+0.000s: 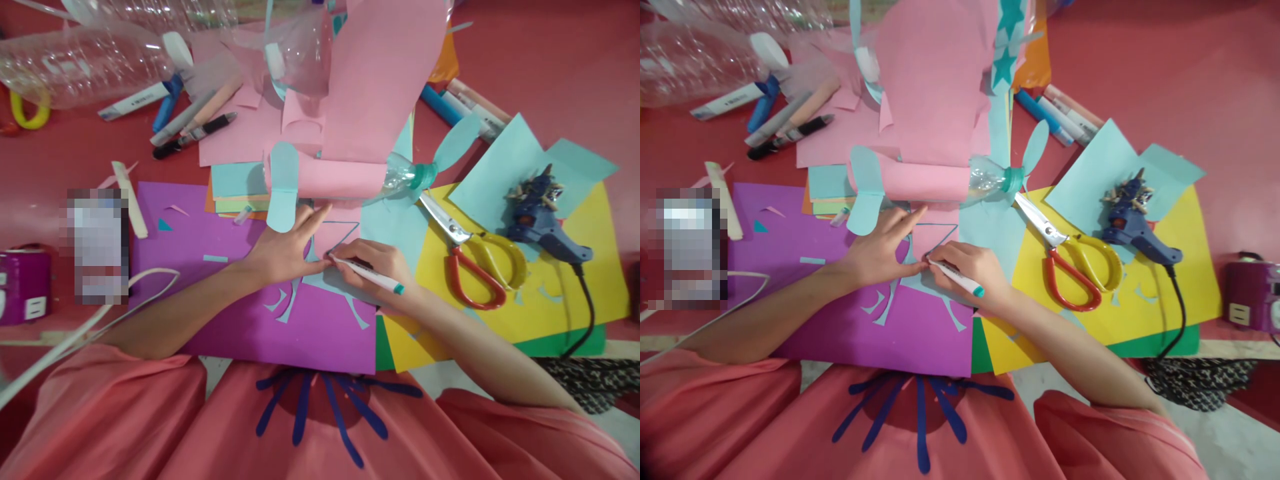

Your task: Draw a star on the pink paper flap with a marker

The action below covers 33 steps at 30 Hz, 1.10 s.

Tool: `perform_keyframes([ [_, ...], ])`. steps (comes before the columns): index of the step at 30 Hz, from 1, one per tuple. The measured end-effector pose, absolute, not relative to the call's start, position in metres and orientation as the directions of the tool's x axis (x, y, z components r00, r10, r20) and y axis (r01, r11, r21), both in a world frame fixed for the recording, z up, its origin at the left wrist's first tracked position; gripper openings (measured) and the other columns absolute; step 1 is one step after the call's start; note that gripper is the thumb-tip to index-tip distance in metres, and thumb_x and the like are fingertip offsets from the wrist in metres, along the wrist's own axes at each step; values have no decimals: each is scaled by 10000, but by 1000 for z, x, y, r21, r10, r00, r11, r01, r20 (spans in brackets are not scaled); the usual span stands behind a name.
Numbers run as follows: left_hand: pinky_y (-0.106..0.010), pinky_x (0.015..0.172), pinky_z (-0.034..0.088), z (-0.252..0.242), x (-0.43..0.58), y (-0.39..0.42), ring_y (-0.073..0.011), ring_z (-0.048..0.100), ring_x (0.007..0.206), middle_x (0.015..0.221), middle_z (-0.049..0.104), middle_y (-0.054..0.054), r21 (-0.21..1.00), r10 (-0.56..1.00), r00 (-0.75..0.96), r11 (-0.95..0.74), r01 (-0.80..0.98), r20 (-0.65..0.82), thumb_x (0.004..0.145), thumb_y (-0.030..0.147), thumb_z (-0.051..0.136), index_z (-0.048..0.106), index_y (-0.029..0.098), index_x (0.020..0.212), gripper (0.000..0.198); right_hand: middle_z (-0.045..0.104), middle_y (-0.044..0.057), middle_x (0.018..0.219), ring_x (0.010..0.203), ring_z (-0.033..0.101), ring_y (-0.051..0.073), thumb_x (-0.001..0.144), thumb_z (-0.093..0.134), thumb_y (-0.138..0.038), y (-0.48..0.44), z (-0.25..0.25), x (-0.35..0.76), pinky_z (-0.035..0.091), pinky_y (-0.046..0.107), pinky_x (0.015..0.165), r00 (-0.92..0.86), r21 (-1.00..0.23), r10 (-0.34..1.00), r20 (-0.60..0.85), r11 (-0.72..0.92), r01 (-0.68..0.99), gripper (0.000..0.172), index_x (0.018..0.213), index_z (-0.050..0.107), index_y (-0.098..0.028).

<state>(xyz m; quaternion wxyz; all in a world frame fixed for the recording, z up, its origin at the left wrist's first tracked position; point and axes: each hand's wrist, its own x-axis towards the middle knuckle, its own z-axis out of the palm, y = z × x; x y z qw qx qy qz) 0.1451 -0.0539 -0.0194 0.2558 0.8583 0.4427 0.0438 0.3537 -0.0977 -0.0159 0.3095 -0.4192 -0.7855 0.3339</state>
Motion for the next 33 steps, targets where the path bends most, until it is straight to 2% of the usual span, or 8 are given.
perform_keyframes([
  [3, -334, 756, 527, -20, 145, -53, -294, 570, 1100, 1242, 555, -130, 485, 779, 609, -479, 731, -150, 781, 593, 689, 292, 173, 1529, 945, 764, 64, 875, 761, 723, 161, 923, 550, -291, -97, -14, 354, 545, 255, 661, -465, -798, 871, 159, 391, 459, 149, 920, 677, -212],
  [7, -376, 863, 516, -23, 144, -53, -298, 559, 1123, 1253, 549, -124, 524, 767, 629, -487, 699, -126, 771, 568, 705, 272, 195, 1532, 952, 768, 64, 878, 769, 728, 165, 928, 553, -335, -96, -12, 354, 548, 257, 659, -462, -829, 880, 109, 337, 446, 187, 911, 691, -210],
  [11, -418, 927, 494, -21, 145, -52, -327, 538, 1169, 1269, 536, -152, 528, 758, 633, -476, 703, -160, 767, 519, 720, 259, 151, 1531, 965, 773, 67, 897, 792, 732, 169, 928, 556, -348, -94, -9, 354, 555, 265, 679, -475, -848, 879, 41, 282, 449, 209, 916, 708, -205],
  [21, -374, 891, 493, -18, 146, -53, -306, 541, 1167, 1274, 527, -130, 512, 765, 616, -459, 726, -188, 761, 507, 723, 234, 184, 1538, 973, 773, 74, 917, 816, 728, 178, 904, 599, -366, -92, -5, 355, 555, 292, 725, -480, -906, 875, -60, 155, 395, 227, 932, 743, -193],
  [24, -348, 876, 492, -18, 145, -53, -285, 541, 1157, 1266, 528, -112, 519, 767, 620, -467, 716, -165, 765, 490, 710, 232, 213, 1536, 949, 773, 59, 910, 818, 727, 173, 872, 654, -383, -91, -3, 356, 567, 285, 725, -415, -955, 904, -104, 26, 296, 211, 914, 756, -203],
  [27, -335, 862, 499, -18, 146, -53, -265, 549, 1122, 1268, 520, -105, 531, 769, 608, -437, 726, -197, 759, 480, 715, 219, 221, 1539, 960, 765, 37, 839, 749, 714, 159, 835, 703, -379, -85, -2, 360, 570, 270, 657, -262, -981, 959, -110, -62, 186, 181, 868, 750, -208],
  [30, -324, 843, 505, -15, 146, -54, -250, 553, 1100, 1272, 508, -89, 534, 773, 575, -377, 756, -268, 756, 489, 726, 202, 247, 1543, 976, 727, 13, 734, 638, 669, 135, 793, 736, -322, -77, -5, 366, 538, 259, 574, -124, -986, 991, -58, -37, 162, 118, 814, 728, -206],
  [33, -312, 836, 508, -13, 147, -54, -251, 539, 1128, 1279, 500, -78, 545, 776, 568, -360, 757, -276, 770, 470, 730, 194, 271, 1544, 962, 684, -3, 681, 612, 639, 123, 768, 741, -264, -68, -8, 369, 522, 263, 577, -104, -988, 994, -16, 0, 154, 67, 795, 723, -206],
])
